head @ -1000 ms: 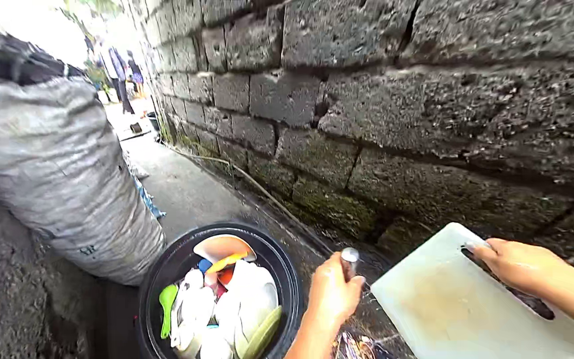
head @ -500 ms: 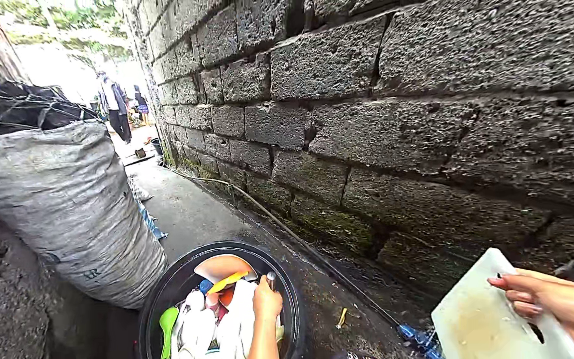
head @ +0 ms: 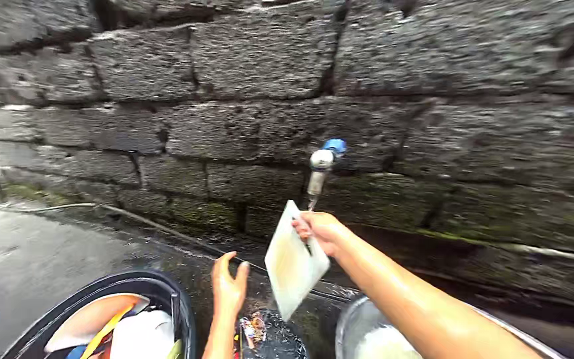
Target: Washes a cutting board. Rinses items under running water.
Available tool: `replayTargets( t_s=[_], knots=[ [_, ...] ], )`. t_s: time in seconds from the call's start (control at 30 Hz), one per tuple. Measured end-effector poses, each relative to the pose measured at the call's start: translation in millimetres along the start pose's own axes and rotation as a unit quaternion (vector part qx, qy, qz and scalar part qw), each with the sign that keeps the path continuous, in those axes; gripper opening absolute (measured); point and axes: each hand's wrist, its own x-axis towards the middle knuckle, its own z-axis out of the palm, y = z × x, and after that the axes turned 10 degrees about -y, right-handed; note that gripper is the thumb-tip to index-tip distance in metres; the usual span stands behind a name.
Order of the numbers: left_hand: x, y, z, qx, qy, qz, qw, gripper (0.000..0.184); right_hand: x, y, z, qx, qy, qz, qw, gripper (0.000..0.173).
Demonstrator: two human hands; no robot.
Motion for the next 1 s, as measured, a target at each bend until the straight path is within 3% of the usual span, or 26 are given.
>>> replayTargets(
  t_s=[0.07, 0.13, 0.23, 0.3, 0.37, 0.43, 0.6, 0.77, 0.87, 1.0],
  knots=[
    [-4.2, 36.9, 48.5, -0.147, -0.151, 0.079, 0.974, 0.08, -1.3, -0.8, 2.6, 0.068, 0.032, -0.01, 0.997, 0.018],
    [-7.4, 58.0, 81.1, -0.198, -0.214, 0.126, 0.948, 0.099, -7.8, -5.4, 10.4, 0.119, 0.062, -0.005, 0.991, 0.024],
    [1.9, 57.0, 100.2, -0.226, -0.124, 0.14, 0.956, 0.059, -12.0, -7.5, 10.7, 0.07, 0.051, 0.01, 0.996, 0.033],
    [10.8, 53.5, 100.8, -0.262, -0.08, 0.141, 0.951, 0.048, -8.5, -10.0, 0.1, -0.076, -0.005, 0.017, 0.997, 0.035],
    [14.6, 54.0, 97.5, -0.319, -0.069, 0.113, 0.938, 0.041, -0.5, -9.8, -9.0, -0.269, 0.009, -0.007, 0.963, 0.034],
    [16.6, 55.7, 96.9, -0.378, -0.066, 0.083, 0.92, 0.035, -2.3, 5.3, 0.6, -0.369, 0.077, -0.07, 0.924, 0.034],
    [9.1, 62.1, 90.2, -0.406, -0.056, 0.068, 0.91, 0.035, 23.0, 81.2, 11.8, -0.278, 0.109, -0.226, 0.927, 0.054],
    [-3.8, 65.5, 76.4, -0.411, -0.047, 0.059, 0.908, 0.035, 49.1, 67.4, -7.4, -0.299, 0.167, -0.063, 0.937, 0.057],
    [1.9, 61.5, 69.2, -0.425, -0.042, 0.045, 0.903, 0.041, 27.1, 74.3, 20.0, -0.343, 0.139, -0.118, 0.921, 0.058],
    [12.6, 53.2, 79.4, -0.395, -0.071, 0.033, 0.915, 0.053, -17.7, 125.9, 30.1, -0.344, 0.051, -0.174, 0.921, 0.059]
  ],
)
